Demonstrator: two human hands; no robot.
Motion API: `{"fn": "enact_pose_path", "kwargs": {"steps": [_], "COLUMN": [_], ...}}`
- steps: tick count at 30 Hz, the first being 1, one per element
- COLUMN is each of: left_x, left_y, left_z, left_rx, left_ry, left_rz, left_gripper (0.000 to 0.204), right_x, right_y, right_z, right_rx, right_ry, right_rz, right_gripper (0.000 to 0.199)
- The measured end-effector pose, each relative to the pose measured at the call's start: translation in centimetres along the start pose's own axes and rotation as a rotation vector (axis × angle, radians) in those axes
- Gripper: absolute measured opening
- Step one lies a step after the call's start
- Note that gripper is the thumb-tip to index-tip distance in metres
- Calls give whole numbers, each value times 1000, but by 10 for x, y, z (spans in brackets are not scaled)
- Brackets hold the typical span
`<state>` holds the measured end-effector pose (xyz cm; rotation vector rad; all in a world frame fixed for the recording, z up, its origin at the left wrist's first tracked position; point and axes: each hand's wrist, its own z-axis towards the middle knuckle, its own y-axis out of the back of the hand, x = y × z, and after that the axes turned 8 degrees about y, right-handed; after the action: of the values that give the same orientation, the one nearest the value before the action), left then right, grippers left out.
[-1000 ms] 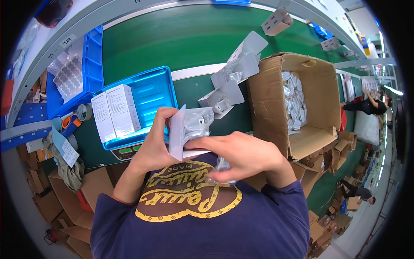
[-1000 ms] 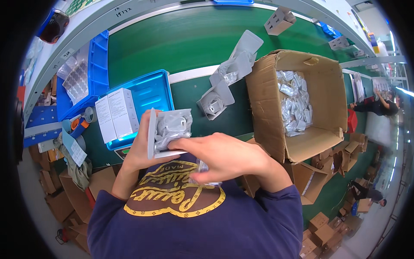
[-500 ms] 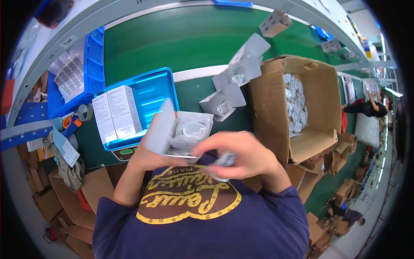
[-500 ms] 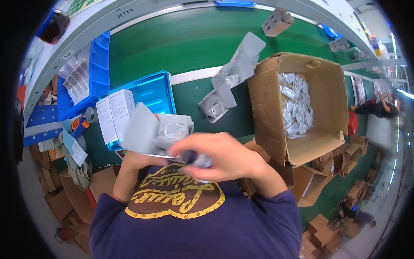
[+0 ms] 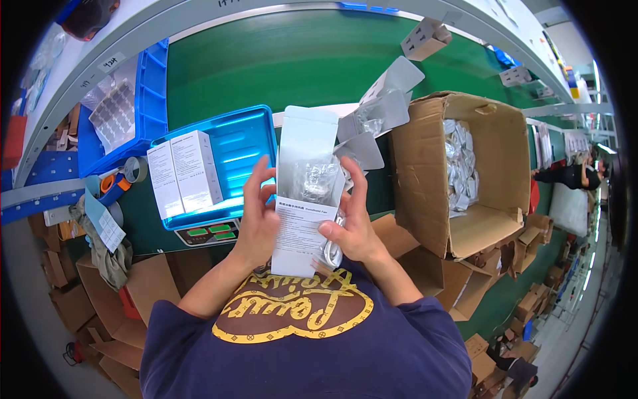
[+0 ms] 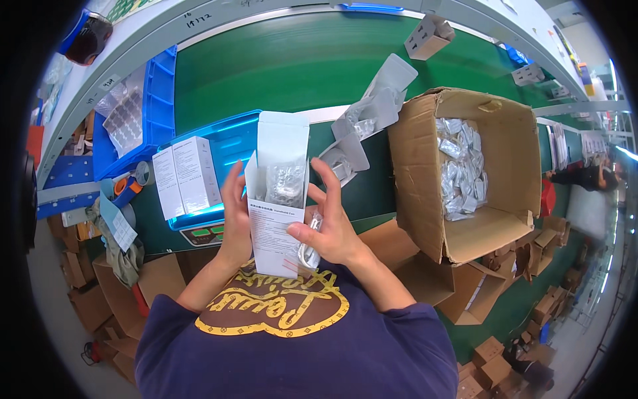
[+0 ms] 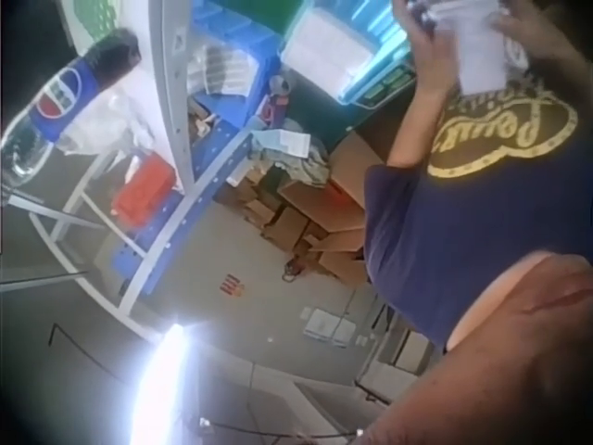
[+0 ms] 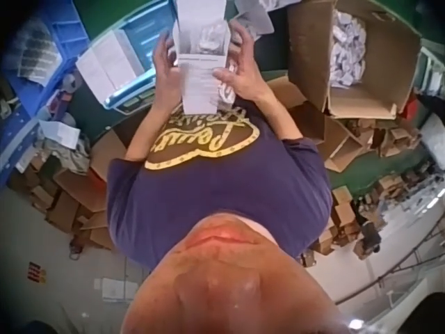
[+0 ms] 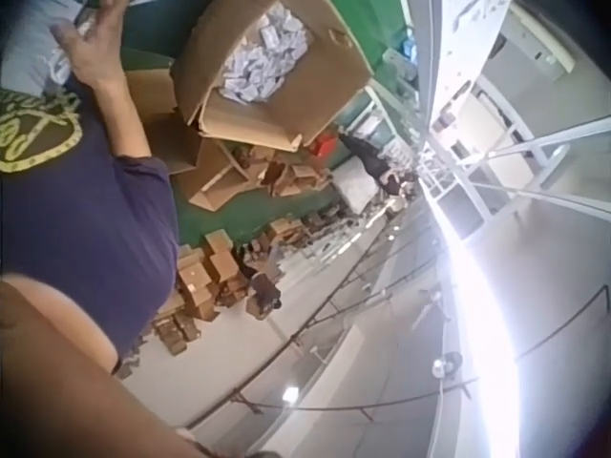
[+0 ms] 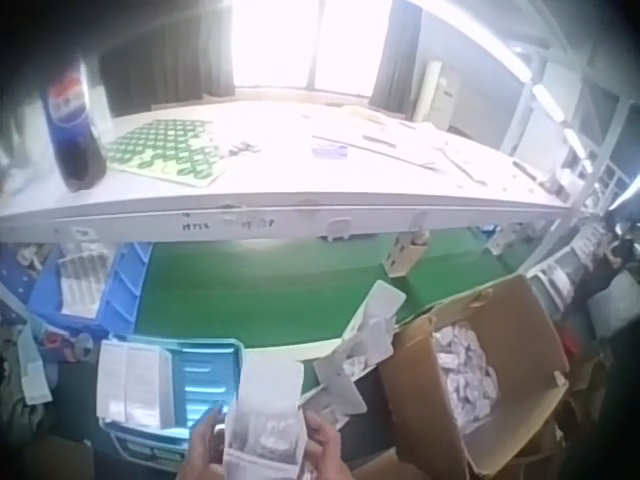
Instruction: Packaging electronic components into individual boxes and organizing them into shipping cartons.
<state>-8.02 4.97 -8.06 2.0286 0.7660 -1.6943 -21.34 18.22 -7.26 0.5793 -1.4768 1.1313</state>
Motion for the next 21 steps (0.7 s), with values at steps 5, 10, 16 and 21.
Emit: {"fn": "enact_pose_path", "kwargs": {"steps": [5,10,16,21], "left_x": [-20,-27,-33,-30], "left_y": [18,18,12,8], "left_z": [9,11,16,14], "left_rx": [239,272,325,355], "left_ry": [-14,-55,16,14], "left_rz": [213,131,46,-35], "left_gripper": [53,45,46,49], "right_x": [12,30,31,40], "right_y": [14,6,5,9], "right_z": [4,27,35,42], "right_rx": [112,120,29,100], "right_ry": [25,70,125,153], "right_rz": [-395,-534,-289,-343], "right_gripper": [55,44,31,23]}}
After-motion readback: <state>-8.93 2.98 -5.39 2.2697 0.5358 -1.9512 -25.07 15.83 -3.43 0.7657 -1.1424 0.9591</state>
